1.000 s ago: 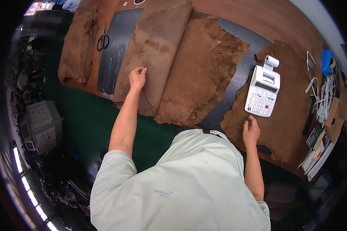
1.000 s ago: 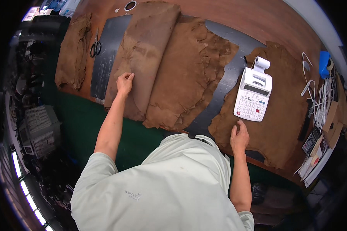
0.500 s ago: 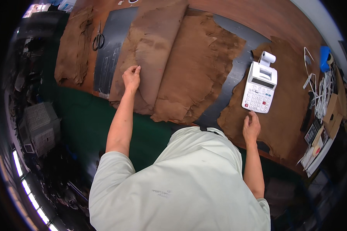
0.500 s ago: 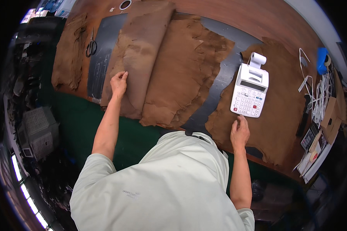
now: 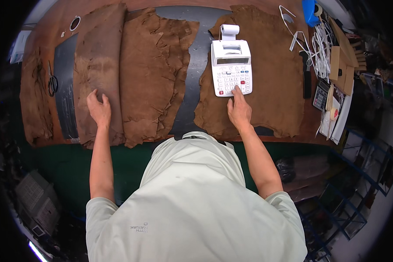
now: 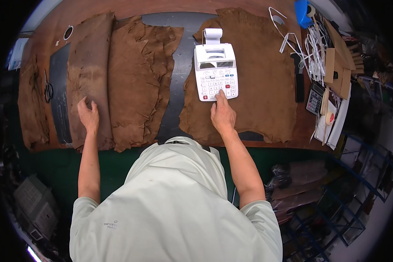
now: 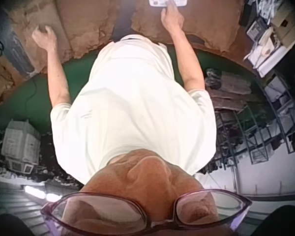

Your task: Sorting through a stack of brown leather pieces and recording counts on an adding machine.

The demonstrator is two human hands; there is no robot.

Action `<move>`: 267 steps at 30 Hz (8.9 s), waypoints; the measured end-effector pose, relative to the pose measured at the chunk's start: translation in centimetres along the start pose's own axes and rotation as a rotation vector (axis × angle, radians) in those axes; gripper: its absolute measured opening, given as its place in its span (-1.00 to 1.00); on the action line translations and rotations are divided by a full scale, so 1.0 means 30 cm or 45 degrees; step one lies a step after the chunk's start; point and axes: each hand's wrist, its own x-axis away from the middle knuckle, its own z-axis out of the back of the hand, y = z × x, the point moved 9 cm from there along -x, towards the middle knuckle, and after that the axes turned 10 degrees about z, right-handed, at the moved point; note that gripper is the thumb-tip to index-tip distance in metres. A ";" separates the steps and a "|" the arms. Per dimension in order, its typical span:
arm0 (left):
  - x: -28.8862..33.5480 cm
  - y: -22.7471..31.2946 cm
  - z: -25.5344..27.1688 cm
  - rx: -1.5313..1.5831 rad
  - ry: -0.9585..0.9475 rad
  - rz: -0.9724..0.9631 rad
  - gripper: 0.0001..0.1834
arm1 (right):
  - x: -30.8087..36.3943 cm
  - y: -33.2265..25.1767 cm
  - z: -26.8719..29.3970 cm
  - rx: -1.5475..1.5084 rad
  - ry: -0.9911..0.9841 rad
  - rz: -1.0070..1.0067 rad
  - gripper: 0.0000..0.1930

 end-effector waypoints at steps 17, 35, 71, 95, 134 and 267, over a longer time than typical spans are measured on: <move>0.460 0.509 -0.242 -0.154 -0.568 -0.426 -0.12 | -0.001 0.017 0.004 -0.021 0.016 -0.012 -0.63; 0.338 0.465 -0.214 0.256 -0.772 -0.324 -0.67 | 0.055 -0.088 -0.005 -0.344 0.069 -0.017 -0.69; -0.008 -0.508 0.091 0.696 -0.037 0.790 -0.64 | 0.048 -0.135 -0.103 -0.301 -0.129 0.089 -0.74; -0.112 -0.699 0.031 0.177 -0.128 0.664 -0.64 | 0.024 -0.038 -0.037 -0.162 -0.018 -0.046 -0.68; 0.214 0.445 -0.268 -0.181 -0.530 -0.542 -0.64 | 0.012 -0.015 0.048 -0.206 0.090 -0.124 -0.66; 0.362 0.393 -0.286 0.167 -0.927 -0.044 -0.55 | 0.070 -0.068 -0.043 -0.352 0.090 0.011 -0.64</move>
